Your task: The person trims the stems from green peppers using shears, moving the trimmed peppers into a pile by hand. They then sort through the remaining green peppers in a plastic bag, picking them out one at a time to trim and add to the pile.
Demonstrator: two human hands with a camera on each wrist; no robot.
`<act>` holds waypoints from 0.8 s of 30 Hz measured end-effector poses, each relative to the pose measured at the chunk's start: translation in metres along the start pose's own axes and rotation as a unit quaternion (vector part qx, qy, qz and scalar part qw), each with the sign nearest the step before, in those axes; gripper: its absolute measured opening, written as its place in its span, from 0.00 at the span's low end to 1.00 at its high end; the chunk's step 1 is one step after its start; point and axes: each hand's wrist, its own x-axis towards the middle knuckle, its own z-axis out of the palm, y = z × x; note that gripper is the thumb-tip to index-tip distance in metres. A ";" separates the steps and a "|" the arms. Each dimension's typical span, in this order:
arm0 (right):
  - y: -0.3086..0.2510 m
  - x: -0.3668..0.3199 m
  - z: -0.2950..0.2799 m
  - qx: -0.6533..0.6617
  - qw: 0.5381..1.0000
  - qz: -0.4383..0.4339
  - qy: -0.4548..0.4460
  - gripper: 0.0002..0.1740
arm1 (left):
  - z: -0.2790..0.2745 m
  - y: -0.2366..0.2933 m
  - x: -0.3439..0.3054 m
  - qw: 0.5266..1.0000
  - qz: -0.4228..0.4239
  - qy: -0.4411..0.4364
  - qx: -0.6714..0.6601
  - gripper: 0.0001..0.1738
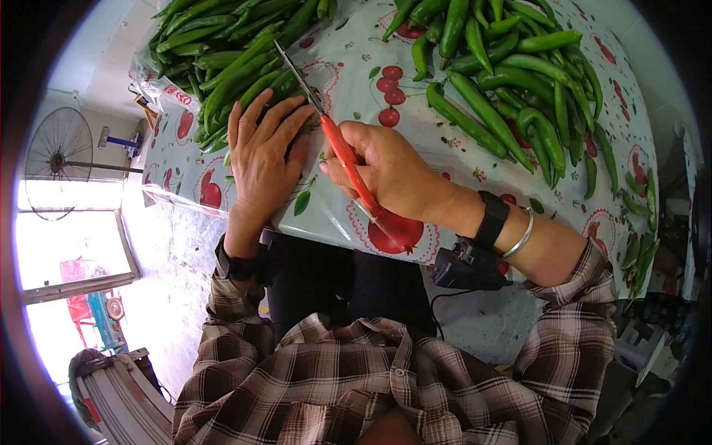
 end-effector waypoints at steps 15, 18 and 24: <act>0.000 0.000 0.000 0.003 1.000 0.003 -0.002 0.08 | 0.001 0.000 0.000 1.000 0.002 0.001 0.000 0.22; -0.001 0.000 0.000 0.004 1.000 0.002 -0.001 0.09 | 0.001 -0.001 0.000 1.000 0.003 0.002 -0.001 0.22; 0.001 0.000 0.000 -0.004 1.000 0.006 0.006 0.09 | 0.001 0.000 0.000 1.000 0.002 0.003 0.001 0.22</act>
